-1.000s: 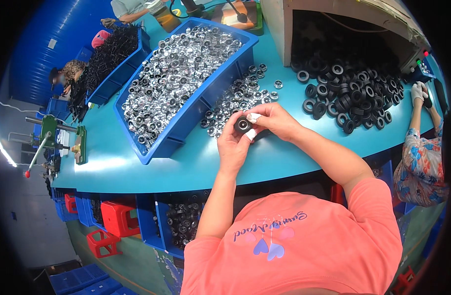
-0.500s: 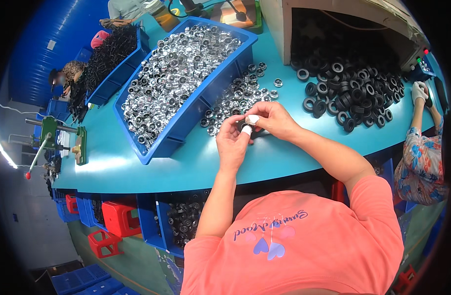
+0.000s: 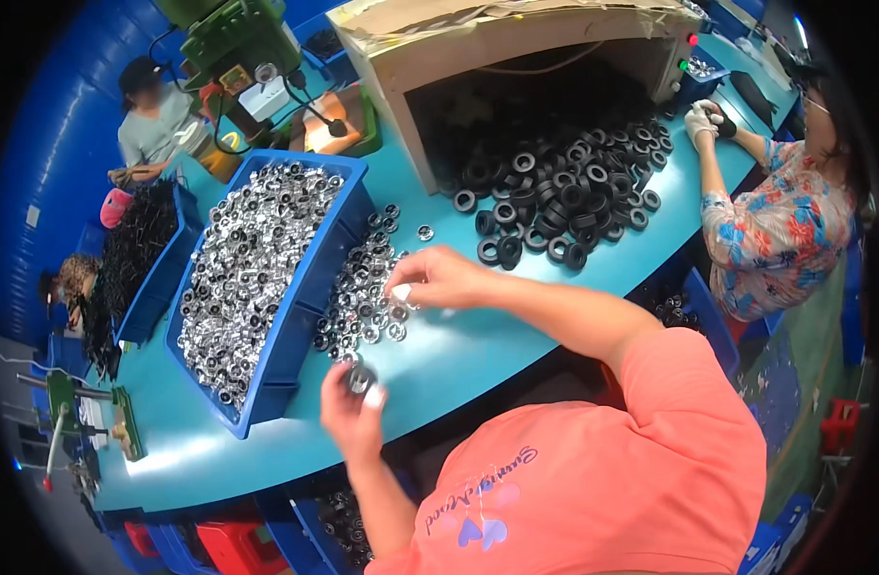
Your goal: Assembling industrial components by inserting a white plastic part into a black rubber ring.
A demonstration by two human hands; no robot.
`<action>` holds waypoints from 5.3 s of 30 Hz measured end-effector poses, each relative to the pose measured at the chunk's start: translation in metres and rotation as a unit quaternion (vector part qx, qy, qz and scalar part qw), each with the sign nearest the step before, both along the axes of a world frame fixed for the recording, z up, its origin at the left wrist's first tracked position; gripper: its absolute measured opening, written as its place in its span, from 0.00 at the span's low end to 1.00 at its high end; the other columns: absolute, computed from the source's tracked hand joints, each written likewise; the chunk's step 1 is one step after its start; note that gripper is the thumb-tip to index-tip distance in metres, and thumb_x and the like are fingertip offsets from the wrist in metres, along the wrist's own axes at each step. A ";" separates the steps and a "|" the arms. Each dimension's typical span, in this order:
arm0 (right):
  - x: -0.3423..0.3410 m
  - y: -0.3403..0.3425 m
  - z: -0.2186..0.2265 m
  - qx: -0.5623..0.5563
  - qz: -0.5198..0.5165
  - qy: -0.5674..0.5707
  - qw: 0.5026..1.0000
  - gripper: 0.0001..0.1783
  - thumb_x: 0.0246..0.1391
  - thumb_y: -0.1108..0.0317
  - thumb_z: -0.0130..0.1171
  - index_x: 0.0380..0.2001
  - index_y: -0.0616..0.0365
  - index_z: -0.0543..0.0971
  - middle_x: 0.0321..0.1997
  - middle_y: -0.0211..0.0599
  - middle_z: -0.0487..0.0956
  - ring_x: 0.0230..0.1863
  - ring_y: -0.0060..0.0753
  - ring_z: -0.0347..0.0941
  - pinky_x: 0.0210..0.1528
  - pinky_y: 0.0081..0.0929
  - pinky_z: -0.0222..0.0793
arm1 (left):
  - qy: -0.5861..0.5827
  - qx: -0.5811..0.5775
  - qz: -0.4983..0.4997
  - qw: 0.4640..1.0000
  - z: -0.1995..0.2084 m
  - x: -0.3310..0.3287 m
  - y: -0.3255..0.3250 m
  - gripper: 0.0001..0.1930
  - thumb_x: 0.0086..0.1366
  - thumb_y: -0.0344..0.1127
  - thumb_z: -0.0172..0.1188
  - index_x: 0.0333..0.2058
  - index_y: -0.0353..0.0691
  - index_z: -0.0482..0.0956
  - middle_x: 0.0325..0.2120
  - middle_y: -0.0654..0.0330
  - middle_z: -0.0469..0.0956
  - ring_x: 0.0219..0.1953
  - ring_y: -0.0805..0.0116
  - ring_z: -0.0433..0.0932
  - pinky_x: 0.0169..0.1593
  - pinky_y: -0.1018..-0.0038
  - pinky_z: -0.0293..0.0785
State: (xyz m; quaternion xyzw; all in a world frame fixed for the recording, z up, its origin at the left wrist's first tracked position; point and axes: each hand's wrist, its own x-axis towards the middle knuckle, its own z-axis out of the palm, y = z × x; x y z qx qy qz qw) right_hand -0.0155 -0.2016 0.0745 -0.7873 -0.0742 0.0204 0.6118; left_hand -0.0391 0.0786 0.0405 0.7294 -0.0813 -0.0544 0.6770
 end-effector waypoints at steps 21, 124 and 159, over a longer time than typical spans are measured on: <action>0.130 -0.223 -0.022 -0.599 -0.364 0.042 0.712 0.22 0.63 0.59 0.49 0.57 0.48 0.79 0.69 0.43 0.69 0.72 0.48 0.60 0.69 0.56 0.56 | -0.254 0.304 -0.207 0.894 0.055 -0.010 -0.019 0.15 0.60 0.28 0.67 0.47 0.40 0.82 0.27 0.54 0.78 0.30 0.55 0.78 0.36 0.61 0.74; 0.041 -0.051 -0.053 -0.408 -0.166 -0.185 0.879 0.11 0.52 0.74 0.63 0.40 0.53 0.85 0.43 0.41 0.79 0.46 0.48 0.75 0.52 0.39 0.74 | 0.220 -0.434 -0.242 0.840 -0.029 0.053 -0.061 0.25 0.77 0.47 0.45 0.63 0.35 0.66 0.45 0.43 0.78 0.36 0.63 0.77 0.39 0.67 0.76; 0.017 -0.009 -0.008 0.150 0.015 0.038 0.988 0.20 0.53 0.79 0.64 0.52 0.60 0.80 0.47 0.30 0.82 0.47 0.21 0.78 0.51 0.23 0.75 | 0.117 -0.333 -0.150 0.924 -0.027 0.049 -0.063 0.27 0.63 0.31 0.69 0.60 0.39 0.71 0.45 0.54 0.78 0.41 0.70 0.77 0.45 0.73 0.76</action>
